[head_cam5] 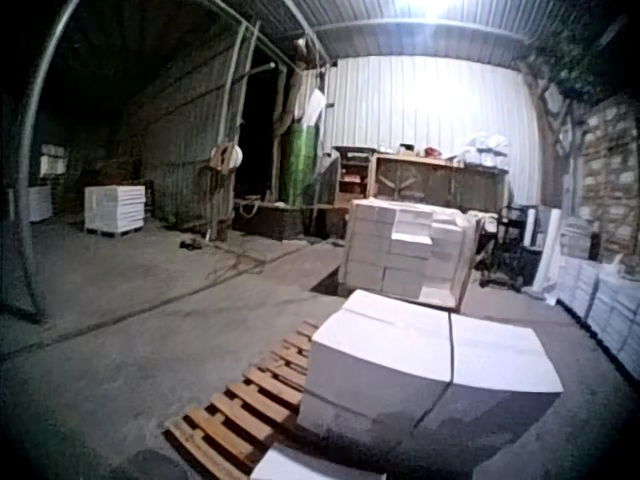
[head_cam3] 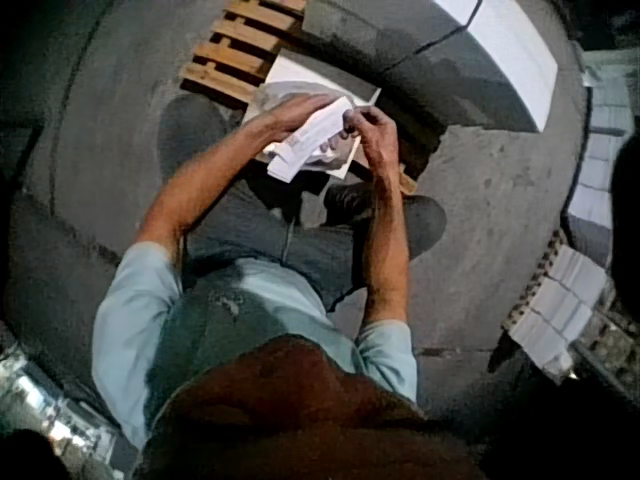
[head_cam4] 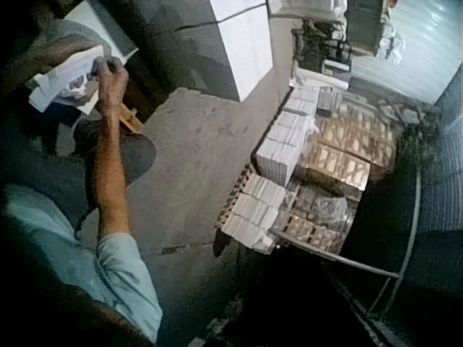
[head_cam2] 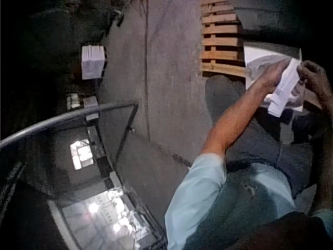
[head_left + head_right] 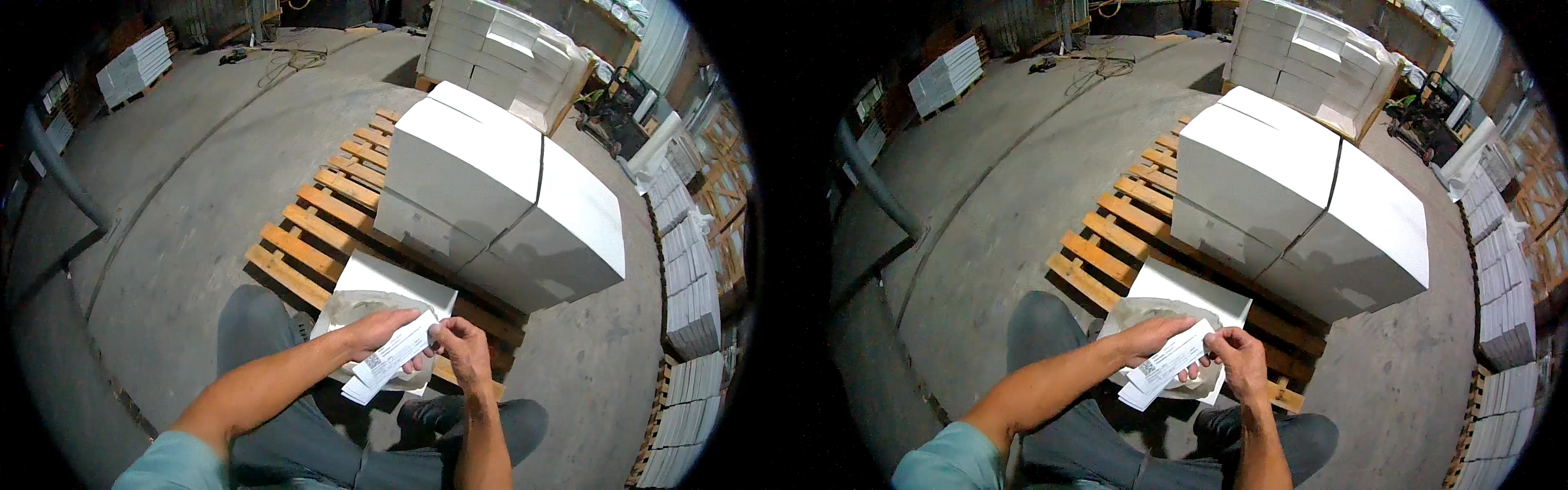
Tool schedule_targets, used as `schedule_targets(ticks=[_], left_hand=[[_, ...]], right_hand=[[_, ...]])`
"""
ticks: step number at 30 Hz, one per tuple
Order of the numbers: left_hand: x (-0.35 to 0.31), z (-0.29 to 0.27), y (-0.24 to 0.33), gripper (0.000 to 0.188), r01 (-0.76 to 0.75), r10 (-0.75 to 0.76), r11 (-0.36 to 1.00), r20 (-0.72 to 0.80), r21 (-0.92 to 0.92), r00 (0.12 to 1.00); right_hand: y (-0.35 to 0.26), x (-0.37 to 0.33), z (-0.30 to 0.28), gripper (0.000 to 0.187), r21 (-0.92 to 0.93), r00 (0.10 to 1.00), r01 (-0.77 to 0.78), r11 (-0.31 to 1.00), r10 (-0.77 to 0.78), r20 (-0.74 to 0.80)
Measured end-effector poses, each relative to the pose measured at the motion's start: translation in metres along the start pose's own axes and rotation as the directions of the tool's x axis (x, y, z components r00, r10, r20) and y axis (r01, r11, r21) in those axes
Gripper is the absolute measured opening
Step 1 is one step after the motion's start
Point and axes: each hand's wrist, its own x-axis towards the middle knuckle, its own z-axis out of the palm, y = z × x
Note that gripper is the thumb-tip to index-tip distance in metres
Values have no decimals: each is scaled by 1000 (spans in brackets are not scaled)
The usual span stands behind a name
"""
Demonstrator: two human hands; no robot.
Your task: The person sits on the floor and repeatedly peels labels from a roll, then applies them to the sides of stacked white boxes on a wooden pallet. The person handles the label roll and boxes by hand.
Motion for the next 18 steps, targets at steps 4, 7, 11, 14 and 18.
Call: schedule_targets(ticks=[4, 7, 11, 14, 18], left_hand=[[-1, -3, 1, 46, 15, -16, 999, -58, -29, 998], [3, -7, -2, 45, -28, 23, 999, -152, -32, 988], [4, -10, -2, 43, -46, 52, 998, -139, 42, 989], [5, -6, -2, 38, -43, 49, 998, -134, 45, 990], [-1, 9, 2, 35, -77, 134, 951, -175, 298, 975]], right_hand=[[3, 5, -12, 20, 100, 994, 21, 995, -9, -111], [-2, 9, -26, 17, 310, 980, 36, 950, 27, -197], [-2, 8, -33, 16, 356, 981, 36, 934, 35, -191], [1, 5, -18, 19, 156, 990, 51, 986, -29, -139], [4, 1, 0, 24, 5, 999, 48, 999, -47, -21]])
